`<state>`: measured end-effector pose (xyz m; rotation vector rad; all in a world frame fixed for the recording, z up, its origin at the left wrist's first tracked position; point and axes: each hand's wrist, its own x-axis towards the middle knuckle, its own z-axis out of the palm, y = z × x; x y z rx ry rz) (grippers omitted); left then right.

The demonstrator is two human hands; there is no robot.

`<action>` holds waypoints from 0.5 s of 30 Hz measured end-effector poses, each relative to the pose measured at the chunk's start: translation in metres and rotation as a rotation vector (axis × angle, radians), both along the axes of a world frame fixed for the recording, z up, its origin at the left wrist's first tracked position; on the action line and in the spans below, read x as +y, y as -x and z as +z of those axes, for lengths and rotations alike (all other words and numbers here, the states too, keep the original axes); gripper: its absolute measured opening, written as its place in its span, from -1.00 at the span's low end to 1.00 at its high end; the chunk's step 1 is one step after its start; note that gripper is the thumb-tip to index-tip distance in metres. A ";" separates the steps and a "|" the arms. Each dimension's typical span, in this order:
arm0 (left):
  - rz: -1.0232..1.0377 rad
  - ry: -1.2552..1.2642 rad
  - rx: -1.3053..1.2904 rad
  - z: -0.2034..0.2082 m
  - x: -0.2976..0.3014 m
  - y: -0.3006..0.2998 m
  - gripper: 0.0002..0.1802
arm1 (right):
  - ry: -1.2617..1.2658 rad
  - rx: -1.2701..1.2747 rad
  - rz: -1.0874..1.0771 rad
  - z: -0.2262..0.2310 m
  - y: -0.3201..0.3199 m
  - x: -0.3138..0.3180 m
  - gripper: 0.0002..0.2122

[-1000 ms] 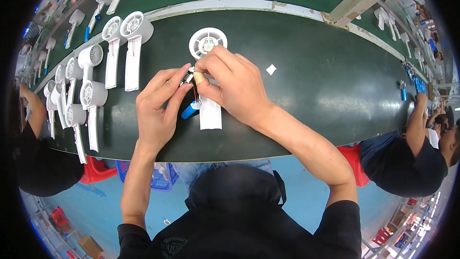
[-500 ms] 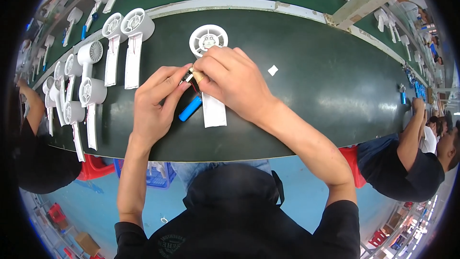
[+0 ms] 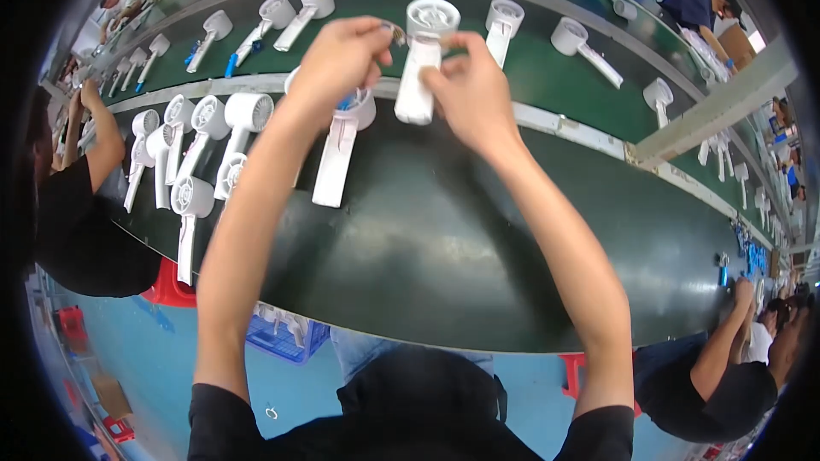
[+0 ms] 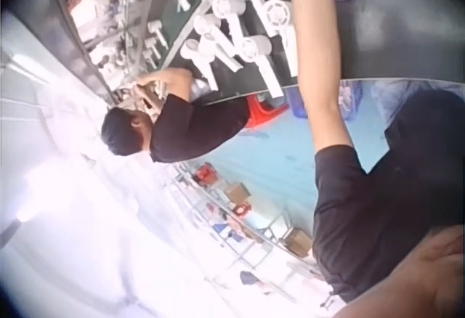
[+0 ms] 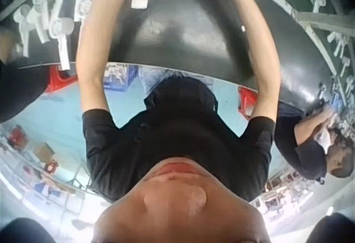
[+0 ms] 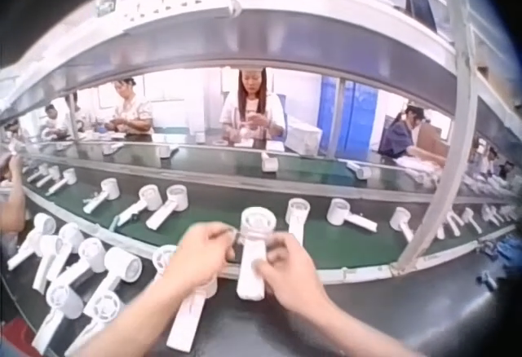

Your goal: The person assembles portable fans by connecting wires, inserting circuit boards and batteries into the fan handles, and placing the assembled fan housings onto the conveyor belt.

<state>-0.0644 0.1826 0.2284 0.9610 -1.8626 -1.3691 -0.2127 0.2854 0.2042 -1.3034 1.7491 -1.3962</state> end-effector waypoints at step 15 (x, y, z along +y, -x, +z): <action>0.241 0.576 -1.057 -0.076 -0.209 -0.053 -0.50 | -0.044 0.307 -0.137 -0.056 -0.006 -0.121 -0.48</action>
